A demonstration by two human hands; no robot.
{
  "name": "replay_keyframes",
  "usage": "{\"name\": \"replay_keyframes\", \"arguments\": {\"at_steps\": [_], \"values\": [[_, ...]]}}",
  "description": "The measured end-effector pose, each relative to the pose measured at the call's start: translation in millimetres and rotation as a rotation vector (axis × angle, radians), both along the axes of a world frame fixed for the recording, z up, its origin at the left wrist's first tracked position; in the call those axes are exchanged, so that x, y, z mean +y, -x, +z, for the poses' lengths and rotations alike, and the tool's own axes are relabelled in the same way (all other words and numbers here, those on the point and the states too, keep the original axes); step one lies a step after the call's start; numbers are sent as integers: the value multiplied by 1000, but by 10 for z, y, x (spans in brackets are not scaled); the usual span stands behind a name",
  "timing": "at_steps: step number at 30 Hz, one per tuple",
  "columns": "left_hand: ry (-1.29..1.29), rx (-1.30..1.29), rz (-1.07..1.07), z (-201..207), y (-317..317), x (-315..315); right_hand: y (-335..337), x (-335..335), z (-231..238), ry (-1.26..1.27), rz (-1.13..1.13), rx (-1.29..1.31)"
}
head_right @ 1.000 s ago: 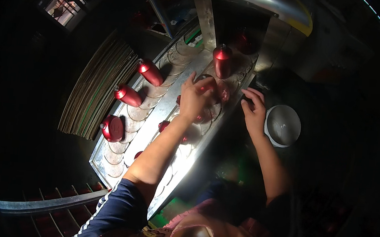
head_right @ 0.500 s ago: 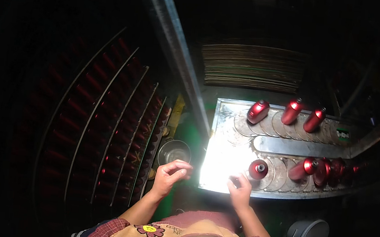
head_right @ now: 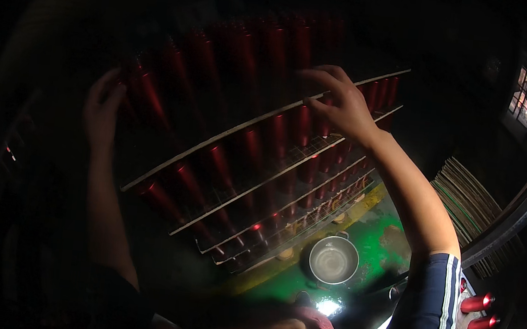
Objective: The person repeatedly picks up red cylindrical containers from a rack and places them onto a metal tray. They handle the containers one at a time, moving them between the rack and the tray in a repetitive cycle.
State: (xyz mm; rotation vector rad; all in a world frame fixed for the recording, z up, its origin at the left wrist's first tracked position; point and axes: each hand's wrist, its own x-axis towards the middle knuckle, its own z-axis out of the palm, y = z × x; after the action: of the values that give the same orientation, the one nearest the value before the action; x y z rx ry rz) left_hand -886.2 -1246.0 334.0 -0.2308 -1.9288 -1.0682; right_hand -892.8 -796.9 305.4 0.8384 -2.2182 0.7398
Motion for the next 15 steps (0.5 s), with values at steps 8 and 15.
{"name": "replay_keyframes", "arguments": {"at_steps": [8,15], "values": [[423,-311,193,153,884,-51,2213,-1408,796,-228,-212,-210],[366,-8,239,-36,899,353,2547,-1153,395,-6,-124,-109]]}}
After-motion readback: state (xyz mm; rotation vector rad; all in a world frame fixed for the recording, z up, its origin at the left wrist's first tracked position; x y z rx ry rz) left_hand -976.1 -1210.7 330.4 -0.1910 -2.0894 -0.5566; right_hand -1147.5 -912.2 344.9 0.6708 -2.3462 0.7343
